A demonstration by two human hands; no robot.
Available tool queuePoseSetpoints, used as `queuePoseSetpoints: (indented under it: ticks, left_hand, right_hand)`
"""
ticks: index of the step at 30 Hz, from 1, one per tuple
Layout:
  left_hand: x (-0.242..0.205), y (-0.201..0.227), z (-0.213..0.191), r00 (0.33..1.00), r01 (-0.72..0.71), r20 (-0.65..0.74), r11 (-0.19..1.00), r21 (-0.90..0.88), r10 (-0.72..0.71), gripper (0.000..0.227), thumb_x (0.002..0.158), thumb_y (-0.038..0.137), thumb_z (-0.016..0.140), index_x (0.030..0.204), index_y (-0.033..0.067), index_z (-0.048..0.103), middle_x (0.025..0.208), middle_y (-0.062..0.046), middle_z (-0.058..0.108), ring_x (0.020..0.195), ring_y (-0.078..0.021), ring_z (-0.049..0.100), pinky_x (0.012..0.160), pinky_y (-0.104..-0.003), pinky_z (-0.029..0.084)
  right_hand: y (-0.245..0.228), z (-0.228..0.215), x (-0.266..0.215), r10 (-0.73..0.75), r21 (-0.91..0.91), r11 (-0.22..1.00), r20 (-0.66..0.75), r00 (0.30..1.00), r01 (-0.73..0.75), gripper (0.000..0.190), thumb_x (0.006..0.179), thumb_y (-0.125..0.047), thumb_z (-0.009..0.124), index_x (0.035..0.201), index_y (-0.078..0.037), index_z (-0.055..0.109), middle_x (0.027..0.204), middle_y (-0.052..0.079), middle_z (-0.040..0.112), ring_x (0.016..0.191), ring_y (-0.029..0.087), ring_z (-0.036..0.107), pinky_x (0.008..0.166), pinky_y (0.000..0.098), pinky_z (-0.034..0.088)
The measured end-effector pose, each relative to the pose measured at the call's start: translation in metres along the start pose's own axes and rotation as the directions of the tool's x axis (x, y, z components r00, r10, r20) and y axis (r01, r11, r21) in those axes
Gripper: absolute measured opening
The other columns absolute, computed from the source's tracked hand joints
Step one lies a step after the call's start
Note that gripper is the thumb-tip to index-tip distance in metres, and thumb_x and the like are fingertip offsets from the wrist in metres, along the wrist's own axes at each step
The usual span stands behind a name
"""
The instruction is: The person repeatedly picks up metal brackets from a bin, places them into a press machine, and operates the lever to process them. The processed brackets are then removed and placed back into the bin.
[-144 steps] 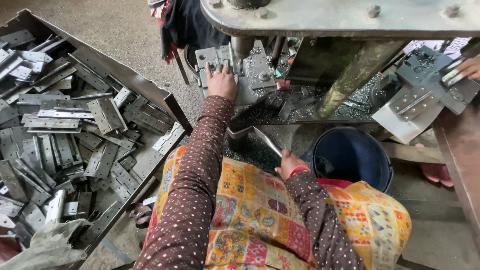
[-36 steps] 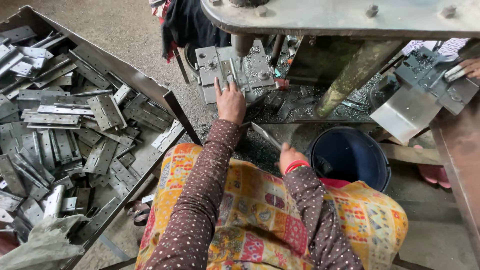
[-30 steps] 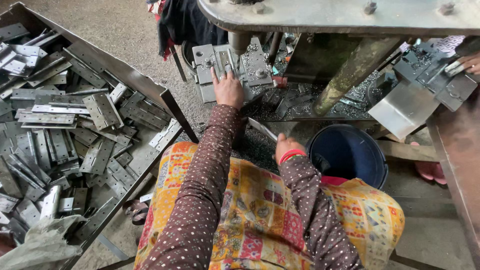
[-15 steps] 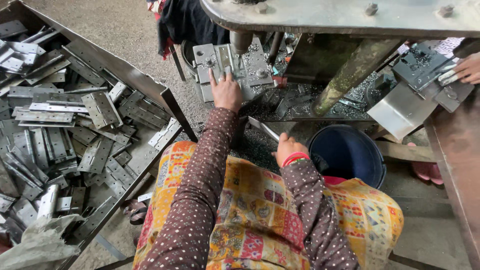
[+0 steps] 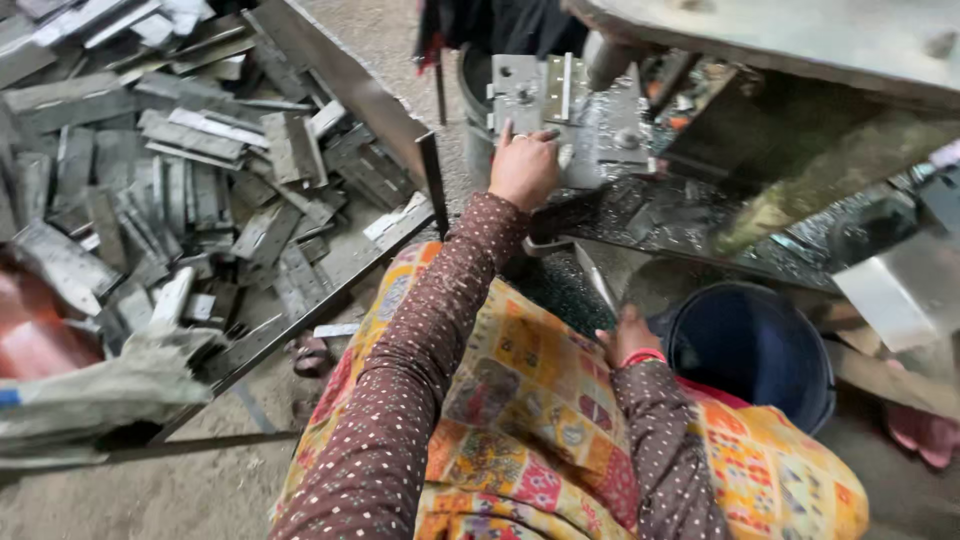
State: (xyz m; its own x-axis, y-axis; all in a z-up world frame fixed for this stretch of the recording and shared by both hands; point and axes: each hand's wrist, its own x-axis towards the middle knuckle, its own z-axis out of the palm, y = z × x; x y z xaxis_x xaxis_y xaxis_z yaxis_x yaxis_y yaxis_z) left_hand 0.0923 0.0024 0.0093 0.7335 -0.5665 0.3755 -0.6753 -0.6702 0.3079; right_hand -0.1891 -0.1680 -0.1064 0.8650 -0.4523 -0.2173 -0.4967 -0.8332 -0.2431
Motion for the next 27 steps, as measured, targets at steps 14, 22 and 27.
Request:
queuePoseSetpoints:
  ticks: [14,22,27]
  left_hand:
    - [-0.107,-0.27,-0.015,0.917,0.071,0.306,0.859,0.508,-0.257,0.034,0.101,0.032,0.052,0.133,0.0294,0.065,0.154,0.002,0.048,0.142,-0.0231,0.045,0.122,-0.06,0.015]
    - [-0.074,-0.324,0.015,0.811,-0.097,0.566,0.921,0.377,-0.147,0.034,0.104,0.033,0.047,0.134,0.0355,0.062,0.146,0.008,0.054,0.132,-0.0161,0.052,0.121,-0.048,0.02]
    - [-0.082,-0.329,0.021,0.784,-0.179,0.594,0.852,0.491,-0.178,0.029,0.112,0.028,0.05,0.12,0.0242,0.078,0.116,-0.001,0.078,0.111,-0.0158,0.072,0.119,-0.039,0.044]
  right_hand:
    - [-0.02,-0.037,-0.015,-0.149,-0.037,0.988,-0.523,0.839,0.153,0.028,0.097,-0.031,0.073,0.115,-0.011,0.065,0.104,0.014,0.071,0.09,0.037,0.069,0.075,0.048,0.055]
    - [-0.024,-0.039,-0.019,-0.154,-0.061,0.988,-0.534,0.832,0.143,0.026,0.098,-0.031,0.073,0.113,-0.012,0.066,0.105,0.012,0.071,0.091,0.036,0.069,0.076,0.0477,0.055]
    - [-0.025,-0.042,-0.023,-0.158,-0.066,0.987,-0.532,0.832,0.146,0.024,0.1,-0.031,0.074,0.114,-0.012,0.066,0.107,0.012,0.071,0.091,0.036,0.069,0.077,0.0476,0.055]
